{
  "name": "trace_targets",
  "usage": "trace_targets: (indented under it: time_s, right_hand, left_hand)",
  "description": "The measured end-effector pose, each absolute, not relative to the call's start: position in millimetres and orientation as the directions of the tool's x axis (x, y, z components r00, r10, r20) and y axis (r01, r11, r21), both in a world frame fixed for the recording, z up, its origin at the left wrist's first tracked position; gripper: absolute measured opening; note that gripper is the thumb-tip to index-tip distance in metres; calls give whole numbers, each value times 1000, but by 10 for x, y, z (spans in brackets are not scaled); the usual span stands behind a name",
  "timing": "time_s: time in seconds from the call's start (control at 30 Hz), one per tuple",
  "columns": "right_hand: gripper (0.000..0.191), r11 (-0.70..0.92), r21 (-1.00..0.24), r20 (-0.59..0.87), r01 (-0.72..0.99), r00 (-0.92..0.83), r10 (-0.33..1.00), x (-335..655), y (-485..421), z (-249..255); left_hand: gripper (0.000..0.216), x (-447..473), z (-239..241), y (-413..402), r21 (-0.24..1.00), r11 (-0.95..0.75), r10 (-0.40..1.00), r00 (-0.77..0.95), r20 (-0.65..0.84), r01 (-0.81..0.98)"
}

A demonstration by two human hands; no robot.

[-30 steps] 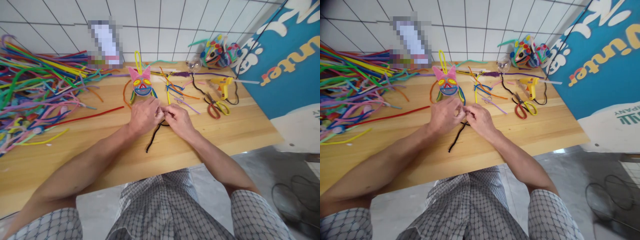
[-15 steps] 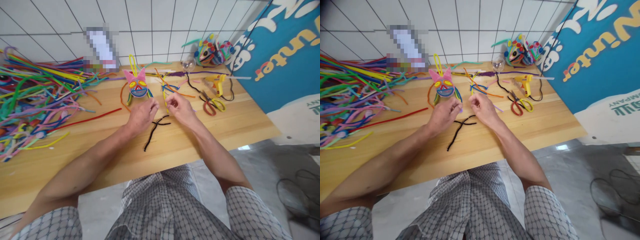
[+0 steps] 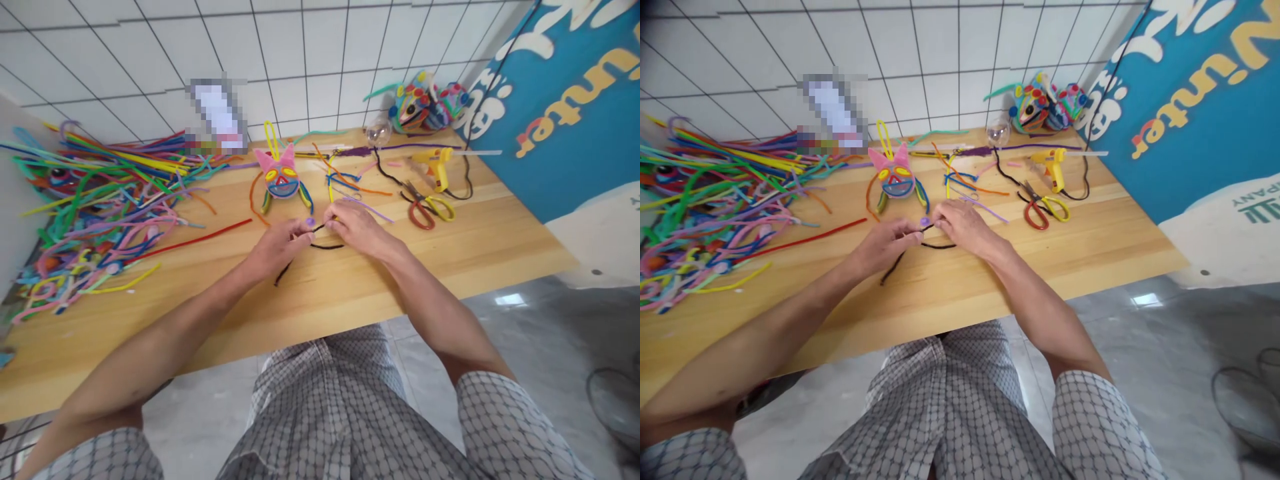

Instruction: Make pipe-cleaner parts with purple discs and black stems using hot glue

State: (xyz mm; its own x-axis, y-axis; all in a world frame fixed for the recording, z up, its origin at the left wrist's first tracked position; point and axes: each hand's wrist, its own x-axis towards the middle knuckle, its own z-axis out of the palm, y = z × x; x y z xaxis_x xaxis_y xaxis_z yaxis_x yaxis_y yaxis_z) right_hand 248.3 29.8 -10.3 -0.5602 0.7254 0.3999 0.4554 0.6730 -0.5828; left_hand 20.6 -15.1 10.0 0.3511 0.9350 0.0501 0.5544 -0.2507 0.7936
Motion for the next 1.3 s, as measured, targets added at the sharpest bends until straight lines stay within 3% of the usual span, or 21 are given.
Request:
trace_targets:
  time_s: [0.13,0.3,0.47,0.67,0.83,0.97,1.17,1.3]
  right_hand:
    - [12,651,-666,421,365,-537,731,2436,210,-13]
    - [9,671,-661,455,336,-532,715,2426,171,19]
    - [9,579,-706,397,408,-450,800,2452,154,24]
    - [11,461,-796,250,392,-482,840,2421,131,44]
    - [13,368,-829,194,422,-399,896,2463,141,64]
    - [17,315,-846,121,430,-420,900,2529,181,40]
    - [16,442,-737,204,511,-455,867,2625,159,132]
    - [14,482,-711,260,512,-445,857,2565,50,231]
  left_hand:
    - [23,184,110,-166,913,-140,934,357,-6,382]
    - [22,243,97,-134,962,-106,922,387,0,253]
    - [28,225,-5,-139,971,99,893,411,-183,219]
    - [24,207,-62,-170,955,-116,917,399,-2,273]
    - [32,177,-68,-151,940,-150,911,412,10,308]
    - [29,129,-75,-157,836,-297,897,436,78,461]
    - [28,125,-19,-252,637,-434,874,469,125,637]
    - [25,151,0,-304,717,-403,892,420,167,569]
